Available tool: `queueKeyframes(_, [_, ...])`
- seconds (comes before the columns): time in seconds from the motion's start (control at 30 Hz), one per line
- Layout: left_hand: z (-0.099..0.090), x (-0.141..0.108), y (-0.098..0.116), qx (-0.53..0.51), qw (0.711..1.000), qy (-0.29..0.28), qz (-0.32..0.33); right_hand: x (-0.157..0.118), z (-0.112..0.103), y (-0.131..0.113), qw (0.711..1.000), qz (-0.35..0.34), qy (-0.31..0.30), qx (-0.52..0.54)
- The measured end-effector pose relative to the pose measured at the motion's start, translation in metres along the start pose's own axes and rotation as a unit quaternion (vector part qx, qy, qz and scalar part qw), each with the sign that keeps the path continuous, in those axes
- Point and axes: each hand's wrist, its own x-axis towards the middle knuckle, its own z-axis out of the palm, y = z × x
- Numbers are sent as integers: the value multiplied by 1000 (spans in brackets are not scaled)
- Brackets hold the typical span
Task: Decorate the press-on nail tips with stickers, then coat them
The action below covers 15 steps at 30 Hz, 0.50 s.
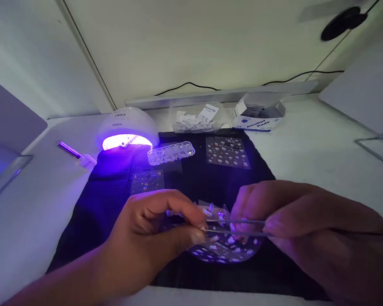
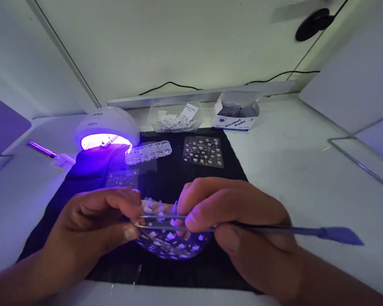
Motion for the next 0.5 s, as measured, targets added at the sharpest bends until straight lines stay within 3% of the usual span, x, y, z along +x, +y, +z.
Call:
queueKeyframes(0.23, [-1,-1,0,7,1000,-11,10,8,-6,4,998,-10,-50,25])
queueKeyframes(0.5, [0,-1,4,15,1000,-16,5,5,0,1,997,33,-17,62])
